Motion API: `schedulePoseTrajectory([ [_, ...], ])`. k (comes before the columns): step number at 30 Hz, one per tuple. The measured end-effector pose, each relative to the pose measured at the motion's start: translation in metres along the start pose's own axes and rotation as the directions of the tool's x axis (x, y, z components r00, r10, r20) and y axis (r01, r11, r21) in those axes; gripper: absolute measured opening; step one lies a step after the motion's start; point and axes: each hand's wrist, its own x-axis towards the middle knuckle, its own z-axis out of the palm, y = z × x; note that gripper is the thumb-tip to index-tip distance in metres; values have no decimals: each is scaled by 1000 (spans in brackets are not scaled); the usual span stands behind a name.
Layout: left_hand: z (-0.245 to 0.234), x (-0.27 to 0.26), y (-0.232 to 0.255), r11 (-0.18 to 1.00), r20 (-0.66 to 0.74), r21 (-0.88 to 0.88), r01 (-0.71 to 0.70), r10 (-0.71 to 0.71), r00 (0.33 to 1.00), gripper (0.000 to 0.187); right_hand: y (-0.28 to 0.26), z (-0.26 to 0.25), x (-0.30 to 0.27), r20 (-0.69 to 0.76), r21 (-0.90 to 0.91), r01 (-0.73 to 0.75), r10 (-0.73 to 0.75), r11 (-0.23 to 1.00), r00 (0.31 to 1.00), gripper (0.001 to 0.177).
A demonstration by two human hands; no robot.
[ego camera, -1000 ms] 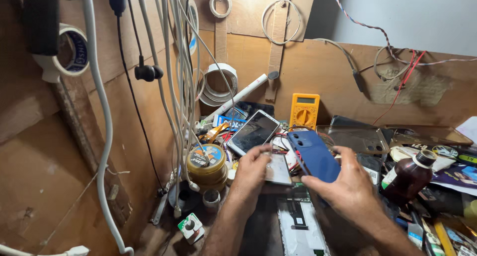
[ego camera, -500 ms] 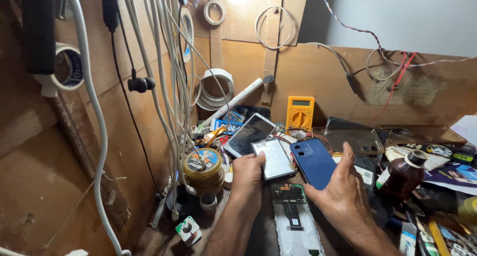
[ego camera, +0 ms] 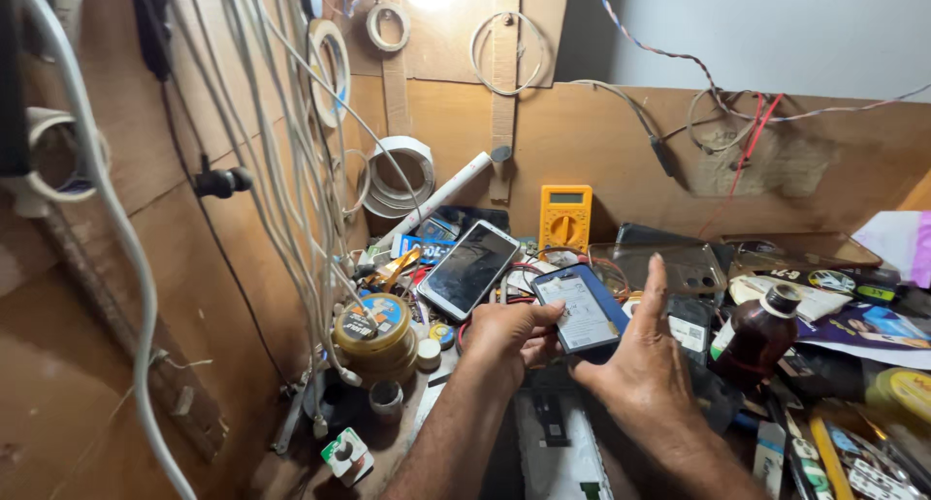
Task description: The person removes a battery from a disassembled smartphone using a prying tool, then places the battery aside. They then pick up the phone's back cover and align it with the phone's frame.
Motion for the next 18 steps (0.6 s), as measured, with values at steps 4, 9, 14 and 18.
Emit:
schedulePoseTrajectory([
  [4, -3, -1, -10, 990, 127, -67, -126, 133, 983, 22, 2, 2, -1, -72, 25, 117, -115, 993, 991, 146],
  [9, 7, 2, -8, 993, -43, 71, -93, 96, 994, 22, 1, -2, 2, -41, 42, 14, -13, 999, 999, 144],
  [14, 17, 1, -5, 997, -31, 53, -60, 62, 998, 15, -1, -4, 3, 3, 77, -78, 78, 994, 997, 142],
  [18, 16, 6, -5, 997, 74, -47, -54, 58, 996, 17, 1, -6, 8, 18, 33, -154, 153, 988, 988, 142],
])
